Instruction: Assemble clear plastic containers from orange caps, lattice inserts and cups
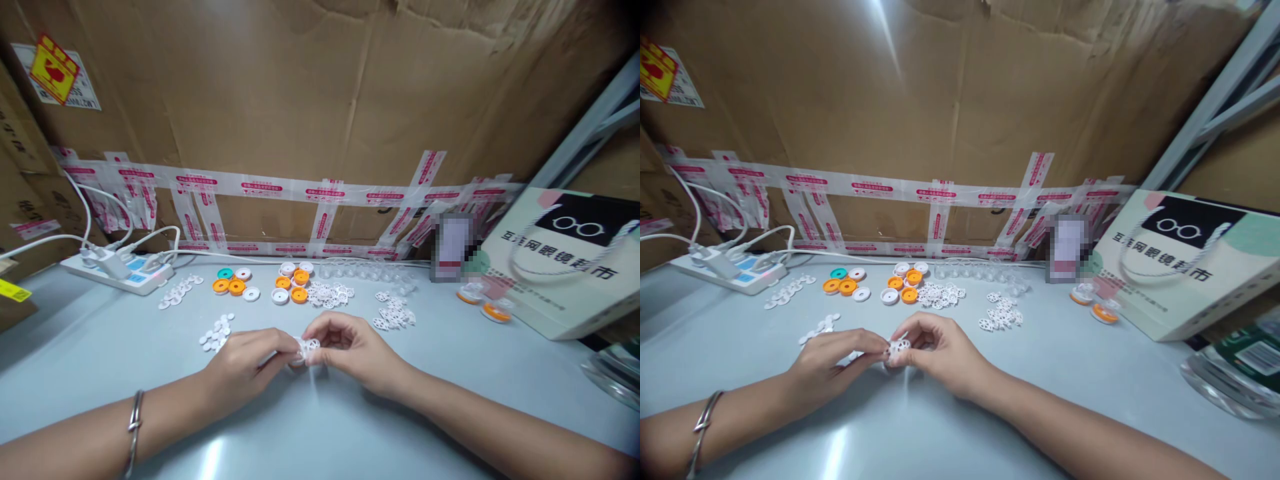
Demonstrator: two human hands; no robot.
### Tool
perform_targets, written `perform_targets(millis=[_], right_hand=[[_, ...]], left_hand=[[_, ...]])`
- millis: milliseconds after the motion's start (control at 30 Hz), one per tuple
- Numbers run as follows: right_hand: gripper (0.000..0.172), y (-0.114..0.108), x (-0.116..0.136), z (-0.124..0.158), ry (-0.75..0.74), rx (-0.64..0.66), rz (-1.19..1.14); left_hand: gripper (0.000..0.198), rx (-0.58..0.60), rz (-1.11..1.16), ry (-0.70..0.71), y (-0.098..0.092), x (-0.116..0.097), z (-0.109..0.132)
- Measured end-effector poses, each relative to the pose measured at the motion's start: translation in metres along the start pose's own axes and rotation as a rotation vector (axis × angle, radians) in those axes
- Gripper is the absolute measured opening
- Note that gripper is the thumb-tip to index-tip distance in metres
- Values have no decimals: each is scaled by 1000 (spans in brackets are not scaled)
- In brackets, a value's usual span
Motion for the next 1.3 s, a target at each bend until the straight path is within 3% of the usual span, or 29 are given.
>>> perform_targets(millis=[100,233,433,800,1133,1300], right_hand=[[20,-2,1,2,-124,-72,159],[19,-3,-2,6,-215,-155,164],[15,-1,-2,7,-287,-139,198],[36,6,-8,1,80,-40,-166],[39,9,-8,4,128,-1,-317],[31,5,-7,1,98,19,-274]], left_hand=[[9,-53,25,-39,-3,1,0],[8,-67,63,-90,-4,1,0],[9,-71,75,-98,-4,0,0],[11,-37,60,11,0,-2,3],[15,59,27,106,4,-6,3],[12,10,46,20,0,-3,0]])
Point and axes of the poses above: each hand's wrist, its own z-axis away from the middle knuckle, its own y-axis out of the palm, x = y × z, the point moved 4 cm from there along -z, towards the middle knuckle, and after that the axes turned 6 degrees about x, right-handed, at the moved point
